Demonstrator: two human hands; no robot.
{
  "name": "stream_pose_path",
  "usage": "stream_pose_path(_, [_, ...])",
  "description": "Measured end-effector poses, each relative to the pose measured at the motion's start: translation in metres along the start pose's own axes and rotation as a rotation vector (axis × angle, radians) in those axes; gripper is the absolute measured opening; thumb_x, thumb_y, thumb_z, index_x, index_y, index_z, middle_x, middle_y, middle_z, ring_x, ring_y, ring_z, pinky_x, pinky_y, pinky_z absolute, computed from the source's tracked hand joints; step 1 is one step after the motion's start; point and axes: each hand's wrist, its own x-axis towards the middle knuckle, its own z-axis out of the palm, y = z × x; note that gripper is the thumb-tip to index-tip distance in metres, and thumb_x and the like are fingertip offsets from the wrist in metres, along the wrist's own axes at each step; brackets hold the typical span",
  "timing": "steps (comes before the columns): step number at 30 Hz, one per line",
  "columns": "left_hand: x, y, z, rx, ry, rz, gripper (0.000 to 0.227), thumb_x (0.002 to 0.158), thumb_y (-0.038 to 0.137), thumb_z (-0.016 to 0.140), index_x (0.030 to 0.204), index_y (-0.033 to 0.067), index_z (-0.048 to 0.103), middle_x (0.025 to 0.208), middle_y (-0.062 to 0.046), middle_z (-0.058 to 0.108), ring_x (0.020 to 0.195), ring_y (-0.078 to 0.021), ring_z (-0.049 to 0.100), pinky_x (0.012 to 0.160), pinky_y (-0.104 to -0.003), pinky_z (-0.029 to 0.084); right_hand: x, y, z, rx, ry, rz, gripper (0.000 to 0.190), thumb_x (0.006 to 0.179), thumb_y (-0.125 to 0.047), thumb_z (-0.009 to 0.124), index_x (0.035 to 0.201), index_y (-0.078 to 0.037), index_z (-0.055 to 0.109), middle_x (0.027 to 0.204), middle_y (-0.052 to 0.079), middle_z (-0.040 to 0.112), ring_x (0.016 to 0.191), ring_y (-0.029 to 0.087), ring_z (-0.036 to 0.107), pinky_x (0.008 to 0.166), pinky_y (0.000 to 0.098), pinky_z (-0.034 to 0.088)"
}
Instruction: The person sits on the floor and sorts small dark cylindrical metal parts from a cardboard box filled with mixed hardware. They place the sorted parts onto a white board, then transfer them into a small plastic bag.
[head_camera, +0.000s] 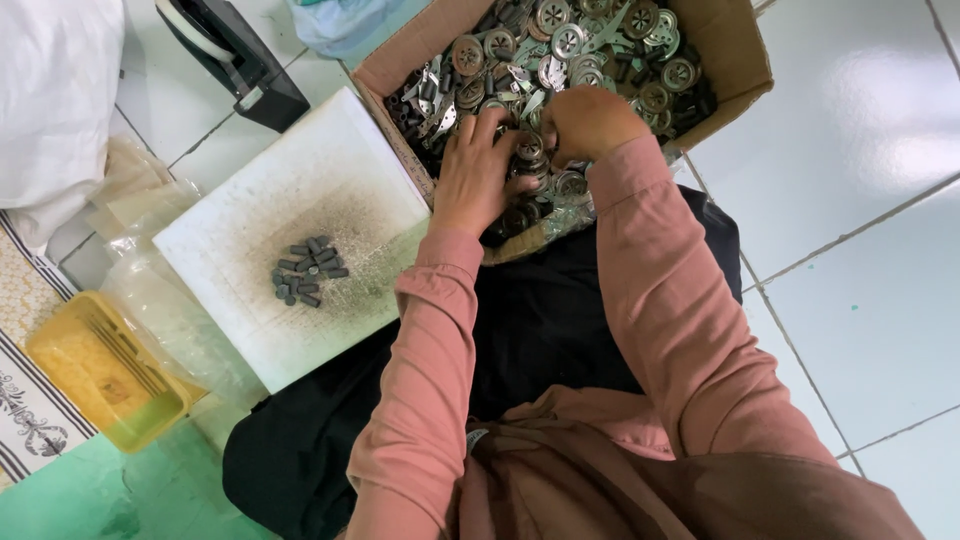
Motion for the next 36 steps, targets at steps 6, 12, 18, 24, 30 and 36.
stream_pose_path(6, [0.002,-0.008,0.023,-0.007,-0.089,-0.232,0.072,0.106,0.064,0.04,0.157,0.014,0.042,0.169,-0.018,-0.004,0.156,-0.0435,0.001,0.125,-0.064,0.021,0.015,0.004,0.004,0.244,0.333,-0.06,0.019,0.081,0.003,0.077,0.094,-0.01,0.083,0.101,0.009,0.078,0.092,0.027,0.074,0.08,0.0441,0.064])
stream_pose_path(12, [0.003,-0.002,0.011,-0.029,-0.032,-0.097,0.065,0.1,0.042,0.069,0.149,0.0032,0.049,0.163,-0.01,0.035,0.153,-0.0383,0.022,0.12,-0.066,0.031,0.033,0.008,0.006,0.224,0.79,-0.254,0.032,0.077,0.015,0.059,0.099,-0.001,0.075,0.099,0.019,0.074,0.08,0.04,0.07,0.062,0.05,0.058])
stream_pose_path(18, [0.004,-0.004,0.012,-0.021,-0.014,-0.142,0.056,0.1,0.037,0.069,0.146,0.0118,0.051,0.158,-0.017,0.035,0.149,-0.0407,0.029,0.114,-0.06,0.042,0.055,-0.008,0.023,0.072,0.701,-0.407,0.043,0.081,0.02,0.056,0.115,0.002,0.076,0.117,0.018,0.063,0.09,0.043,0.064,0.056,0.0504,0.055])
stream_pose_path(24, [0.003,-0.003,0.012,-0.06,-0.014,-0.149,0.048,0.101,0.035,0.067,0.14,0.0104,0.055,0.158,-0.013,0.039,0.149,-0.0393,0.029,0.109,-0.062,0.045,0.039,-0.011,0.014,0.017,0.543,-0.34,0.033,0.076,0.008,0.076,0.108,-0.002,0.076,0.103,0.017,0.068,0.096,0.042,0.065,0.072,0.052,0.059])
stream_pose_path(30, [0.003,-0.004,0.009,-0.01,0.001,-0.114,0.057,0.097,0.04,0.073,0.142,0.0103,0.057,0.157,-0.009,0.043,0.15,-0.0386,0.028,0.12,-0.062,0.03,0.044,-0.006,0.014,0.148,0.498,-0.305,0.035,0.073,0.011,0.076,0.101,-0.009,0.079,0.107,0.016,0.072,0.093,0.038,0.068,0.077,0.0499,0.058])
stream_pose_path(36, [0.004,-0.002,0.003,-0.014,0.084,-0.083,0.058,0.097,0.034,0.078,0.143,0.0092,0.056,0.159,-0.008,0.041,0.153,-0.0332,0.02,0.123,-0.059,0.028,0.043,0.011,0.01,0.314,0.624,-0.465,0.03,0.077,0.008,0.081,0.105,-0.003,0.074,0.094,0.015,0.072,0.079,0.03,0.068,0.068,0.0424,0.057])
